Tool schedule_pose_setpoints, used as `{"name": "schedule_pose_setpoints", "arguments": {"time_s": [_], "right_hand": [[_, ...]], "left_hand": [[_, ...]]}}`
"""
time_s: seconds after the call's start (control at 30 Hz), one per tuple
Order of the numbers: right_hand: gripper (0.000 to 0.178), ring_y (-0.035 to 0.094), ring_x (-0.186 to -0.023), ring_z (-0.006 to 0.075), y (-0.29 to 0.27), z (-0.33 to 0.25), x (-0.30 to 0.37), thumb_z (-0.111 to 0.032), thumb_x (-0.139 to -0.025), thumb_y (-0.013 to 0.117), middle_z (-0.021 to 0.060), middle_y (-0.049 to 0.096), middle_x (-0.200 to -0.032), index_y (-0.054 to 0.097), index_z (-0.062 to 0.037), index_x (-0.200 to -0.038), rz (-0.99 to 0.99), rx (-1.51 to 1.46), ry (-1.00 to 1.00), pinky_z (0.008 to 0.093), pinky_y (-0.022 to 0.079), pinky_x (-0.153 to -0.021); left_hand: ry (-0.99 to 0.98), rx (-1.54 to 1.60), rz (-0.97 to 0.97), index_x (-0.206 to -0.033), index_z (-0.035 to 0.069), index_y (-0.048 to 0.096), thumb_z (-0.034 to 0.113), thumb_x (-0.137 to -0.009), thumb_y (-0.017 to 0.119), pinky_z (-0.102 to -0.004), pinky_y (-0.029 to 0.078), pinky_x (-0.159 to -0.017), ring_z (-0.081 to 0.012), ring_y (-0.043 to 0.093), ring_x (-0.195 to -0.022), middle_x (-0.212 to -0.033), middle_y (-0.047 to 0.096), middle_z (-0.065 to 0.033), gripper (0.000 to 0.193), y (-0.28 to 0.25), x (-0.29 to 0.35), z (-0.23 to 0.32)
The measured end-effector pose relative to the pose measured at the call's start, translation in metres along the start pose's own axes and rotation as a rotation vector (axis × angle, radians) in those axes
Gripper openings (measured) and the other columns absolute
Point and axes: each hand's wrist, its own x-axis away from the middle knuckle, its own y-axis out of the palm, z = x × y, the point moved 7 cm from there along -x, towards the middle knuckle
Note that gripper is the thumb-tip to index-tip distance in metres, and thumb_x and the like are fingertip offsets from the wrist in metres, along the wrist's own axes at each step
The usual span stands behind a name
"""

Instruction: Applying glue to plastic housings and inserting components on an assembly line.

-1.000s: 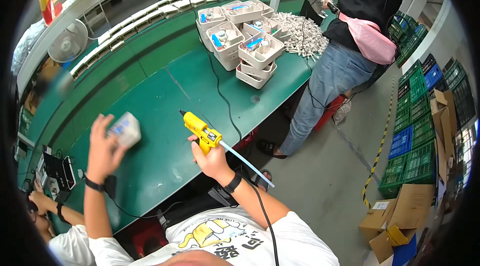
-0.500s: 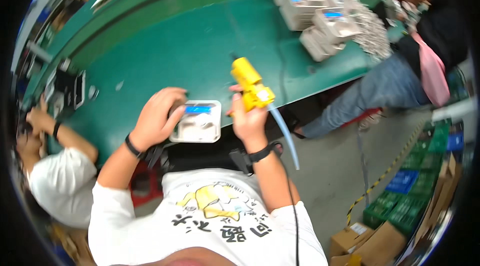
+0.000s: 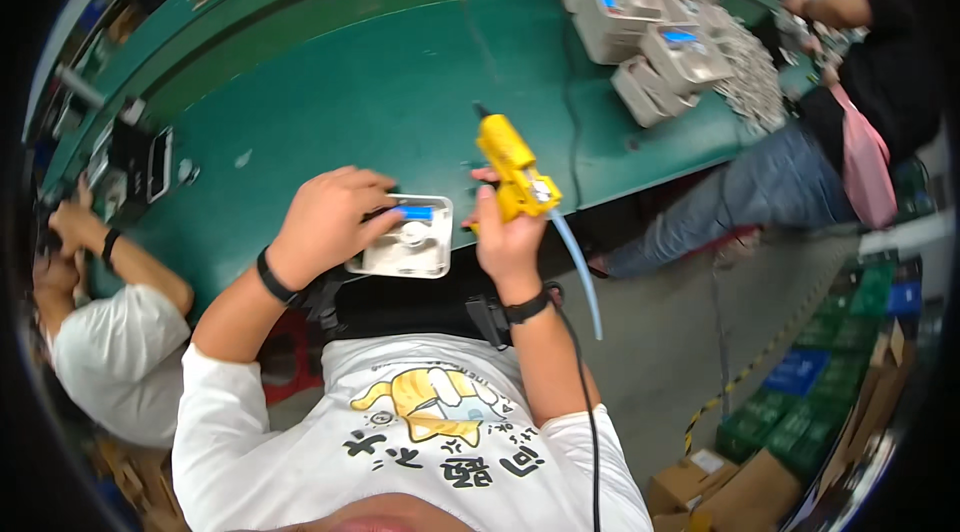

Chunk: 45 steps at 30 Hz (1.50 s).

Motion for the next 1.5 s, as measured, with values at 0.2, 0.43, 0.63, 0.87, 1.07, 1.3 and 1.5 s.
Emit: {"name": "schedule_pose_setpoints", "arguments": {"time_s": [0.2, 0.43, 0.63, 0.87, 1.07, 1.3, 1.5], "right_hand": [[0.038, 0.065, -0.075, 0.0088, 0.014, -0.001, -0.002, -0.006, -0.103, 0.062, 0.0124, 0.068, -0.123, 0.054, 0.0, -0.139, 0.0, 0.012, 0.002, 0.0264, 0.06, -0.061], [0.036, 0.066, -0.078, 0.0094, 0.006, -0.005, -0.003, -0.006, -0.103, 0.062, 0.0121, 0.068, -0.123, 0.055, -0.0003, -0.138, -0.012, -0.064, 0.042, 0.0271, 0.06, -0.063], [0.031, 0.065, -0.075, 0.0101, 0.012, -0.001, -0.001, -0.007, -0.103, 0.063, 0.0133, 0.069, -0.121, 0.058, -0.0002, -0.133, -0.034, -0.091, 0.086, 0.0282, 0.06, -0.063], [0.027, 0.067, -0.072, 0.0125, 0.008, -0.047, 0.02, -0.014, -0.104, 0.064, 0.0143, 0.074, -0.107, 0.065, 0.0015, -0.126, -0.152, -0.07, 0.288, 0.028, 0.057, -0.06], [0.032, 0.067, -0.08, 0.01, 0.039, -0.062, 0.026, -0.015, -0.103, 0.067, 0.0105, 0.074, -0.105, 0.066, 0.0012, -0.13, -0.437, 0.256, 0.475, 0.0261, 0.055, -0.064], [0.031, 0.072, -0.087, 0.0235, 0.07, -0.066, 0.016, -0.021, -0.102, 0.07, 0.0113, 0.078, -0.102, 0.071, 0.0002, -0.125, -0.654, 0.536, 0.372, 0.0362, 0.056, -0.083], [0.029, 0.069, -0.088, 0.0176, 0.074, -0.064, 0.015, -0.018, -0.103, 0.07, 0.0083, 0.076, -0.102, 0.072, 0.0006, -0.125, -0.658, 0.576, 0.318, 0.0324, 0.054, -0.082]], "left_hand": [[-0.093, 0.069, -0.036, -0.091, 0.004, 0.081, 0.014, -0.078, 0.085, -0.0387, 0.06, -0.081, -0.0296, 0.076, -0.091, -0.115, 0.078, -0.0114, 0.017, -0.01, 0.003, -0.003], [-0.167, 0.133, -0.157, -0.087, -0.001, 0.078, 0.006, -0.078, 0.086, -0.037, 0.062, -0.078, -0.0281, 0.077, -0.084, -0.114, 0.078, -0.0164, 0.014, -0.001, -0.01, -0.007], [-0.332, 0.479, 0.254, -0.099, -0.001, 0.074, 0.005, -0.092, 0.081, -0.0346, 0.06, -0.085, -0.0223, 0.076, -0.093, -0.108, 0.079, -0.015, 0.011, -0.018, 0.026, -0.032], [-0.245, 0.821, 0.631, -0.127, 0.001, 0.05, 0.009, -0.106, 0.067, -0.0304, 0.055, -0.088, -0.0166, 0.07, -0.095, -0.11, 0.076, -0.0153, 0.028, 0.031, 0.058, -0.027], [-0.261, 0.814, 0.743, -0.127, 0.001, 0.05, 0.01, -0.106, 0.067, -0.03, 0.055, -0.084, -0.0165, 0.069, -0.093, -0.11, 0.076, -0.0144, 0.029, 0.048, 0.08, -0.041], [-0.293, 0.855, 0.717, -0.128, 0.001, 0.049, 0.011, -0.106, 0.067, -0.0296, 0.055, -0.079, -0.0159, 0.066, -0.085, -0.109, 0.074, -0.0137, 0.031, 0.046, 0.081, -0.04], [-0.325, 0.774, 0.642, -0.131, -0.001, 0.054, 0.012, -0.108, 0.062, -0.0268, 0.054, -0.073, -0.0125, 0.064, -0.081, -0.107, 0.069, -0.0127, 0.027, 0.044, 0.08, -0.041]]}}
